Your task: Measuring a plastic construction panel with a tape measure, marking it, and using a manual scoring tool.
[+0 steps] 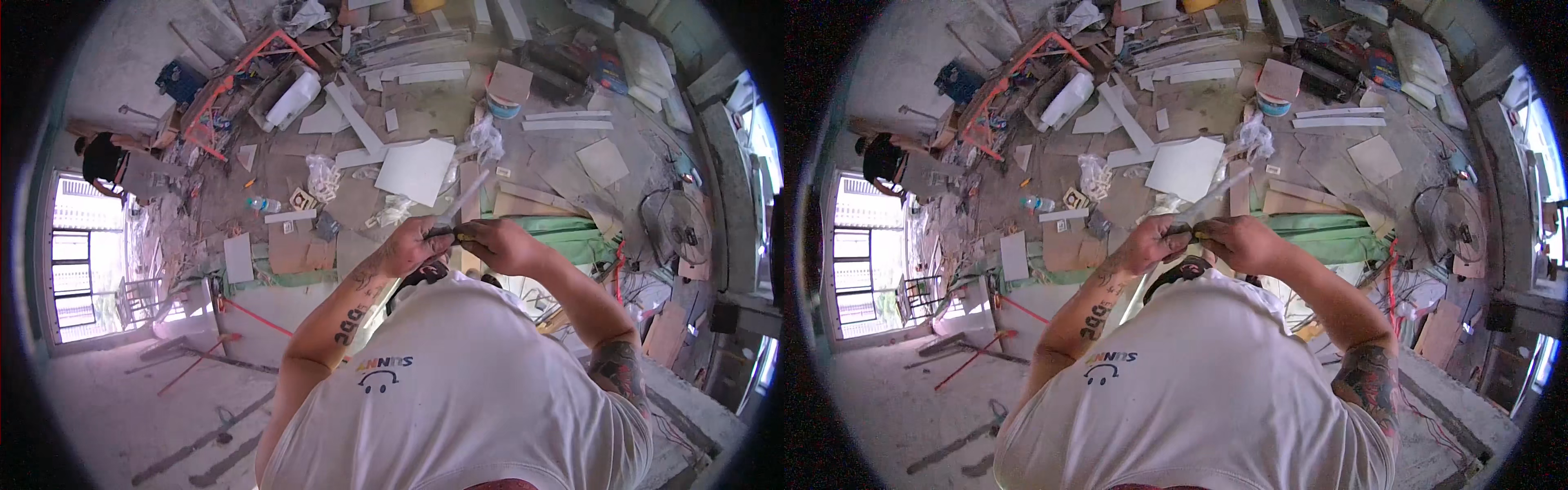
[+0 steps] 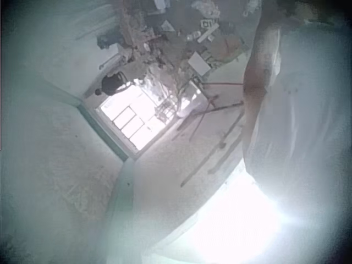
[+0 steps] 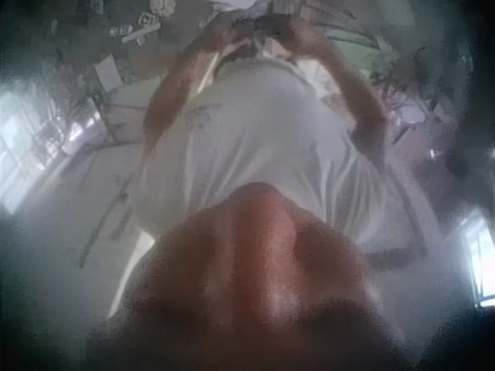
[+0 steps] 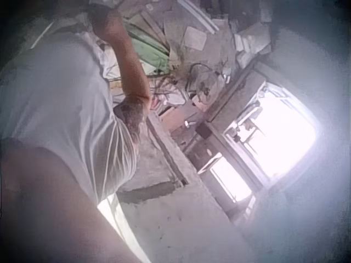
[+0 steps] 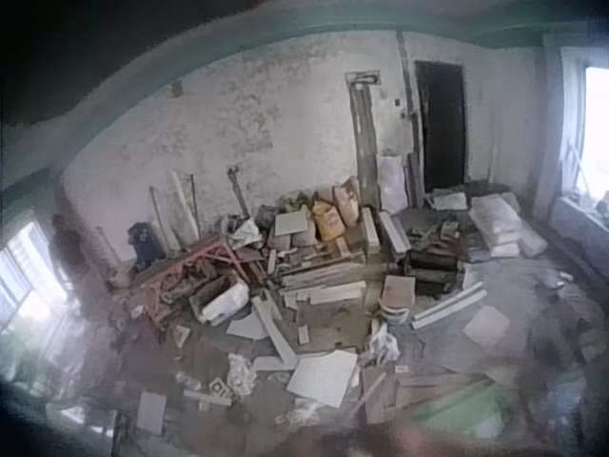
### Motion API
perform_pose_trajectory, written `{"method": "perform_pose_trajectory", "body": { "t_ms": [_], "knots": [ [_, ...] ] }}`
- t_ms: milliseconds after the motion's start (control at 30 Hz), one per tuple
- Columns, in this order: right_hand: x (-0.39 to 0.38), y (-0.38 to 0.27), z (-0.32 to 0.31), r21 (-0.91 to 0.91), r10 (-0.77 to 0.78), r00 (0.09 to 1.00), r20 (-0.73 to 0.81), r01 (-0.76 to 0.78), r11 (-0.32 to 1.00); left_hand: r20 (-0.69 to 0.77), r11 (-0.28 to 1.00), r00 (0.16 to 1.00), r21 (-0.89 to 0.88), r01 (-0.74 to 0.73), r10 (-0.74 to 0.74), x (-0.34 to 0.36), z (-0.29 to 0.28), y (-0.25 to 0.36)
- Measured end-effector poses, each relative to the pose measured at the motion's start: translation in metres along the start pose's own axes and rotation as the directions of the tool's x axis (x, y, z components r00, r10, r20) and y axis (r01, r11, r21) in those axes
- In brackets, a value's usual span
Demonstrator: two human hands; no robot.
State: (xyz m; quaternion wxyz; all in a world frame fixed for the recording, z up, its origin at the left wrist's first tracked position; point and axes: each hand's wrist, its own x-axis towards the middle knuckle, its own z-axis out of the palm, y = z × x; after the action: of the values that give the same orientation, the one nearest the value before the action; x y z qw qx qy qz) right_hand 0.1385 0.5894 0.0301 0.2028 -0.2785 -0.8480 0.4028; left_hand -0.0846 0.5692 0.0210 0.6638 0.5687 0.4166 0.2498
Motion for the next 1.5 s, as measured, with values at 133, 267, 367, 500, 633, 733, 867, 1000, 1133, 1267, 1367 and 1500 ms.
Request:
{"method": "perform_pose_trajectory", "body": {
  "t_ms": [133, 267, 367, 500, 633, 733, 867, 1000, 1133, 1267, 1367, 1500],
  "knots": [
    [0.041, 0.024, -0.022, -0.036, 0.034, 0.998, -0.050, -0.036, 0.999, 0.088, 0.990, 0.996, -0.143, 0.016, -0.003, 0.052, -0.046, 0.007],
    [0.077, 0.028, -0.051, -0.032, 0.199, 0.978, -0.062, -0.201, 0.979, 0.200, 0.954, 0.980, -0.292, 0.075, -0.016, 0.102, -0.087, 0.013],
    [0.098, 0.043, -0.068, -0.016, 0.271, 0.962, -0.027, -0.272, 0.962, 0.311, 0.921, 0.950, -0.373, 0.111, 0.012, 0.128, -0.115, 0.030],
    [0.131, 0.078, -0.083, -0.214, 0.194, 0.981, -0.006, -0.191, 0.958, 0.258, 0.996, 0.966, -0.086, 0.025, -0.002, 0.166, -0.141, 0.033],
    [0.172, 0.115, -0.116, -0.367, 0.283, 0.943, 0.175, -0.204, 0.908, 0.190, 0.985, 0.981, 0.161, -0.058, 0.026, 0.210, -0.163, 0.043],
    [0.202, 0.160, -0.142, -0.403, 0.348, 0.889, 0.298, -0.214, 0.890, 0.118, 0.954, 0.993, 0.298, -0.042, 0.007, 0.254, -0.183, 0.047],
    [0.244, 0.238, -0.176, -0.172, 0.081, 0.985, 0.155, -0.054, 0.984, -0.016, 0.881, 0.990, 0.458, -0.119, 0.143, 0.317, -0.210, 0.043],
    [0.277, 0.281, -0.228, -0.100, 0.020, 0.970, 0.240, 0.004, 0.995, -0.077, 0.762, 0.963, 0.629, -0.154, 0.259, 0.374, -0.222, 0.086],
    [0.316, 0.315, -0.287, -0.079, 0.114, 0.903, 0.415, -0.089, 0.993, -0.114, 0.848, 0.992, 0.529, 0.016, 0.053, 0.435, -0.246, 0.097],
    [0.345, 0.348, -0.322, 0.036, 0.171, 0.865, 0.472, -0.213, 0.976, -0.069, 0.756, 0.993, 0.654, -0.025, 0.092, 0.485, -0.271, 0.103],
    [0.373, 0.374, -0.346, 0.101, 0.231, 0.832, 0.505, -0.323, 0.941, 0.050, 0.735, 0.986, 0.661, -0.150, 0.156, 0.528, -0.296, 0.112],
    [0.416, 0.412, -0.376, 0.080, 0.283, 0.773, 0.568, -0.394, 0.916, 0.168, 0.699, 0.980, 0.688, -0.196, 0.110, 0.593, -0.340, 0.110]
  ]
}}
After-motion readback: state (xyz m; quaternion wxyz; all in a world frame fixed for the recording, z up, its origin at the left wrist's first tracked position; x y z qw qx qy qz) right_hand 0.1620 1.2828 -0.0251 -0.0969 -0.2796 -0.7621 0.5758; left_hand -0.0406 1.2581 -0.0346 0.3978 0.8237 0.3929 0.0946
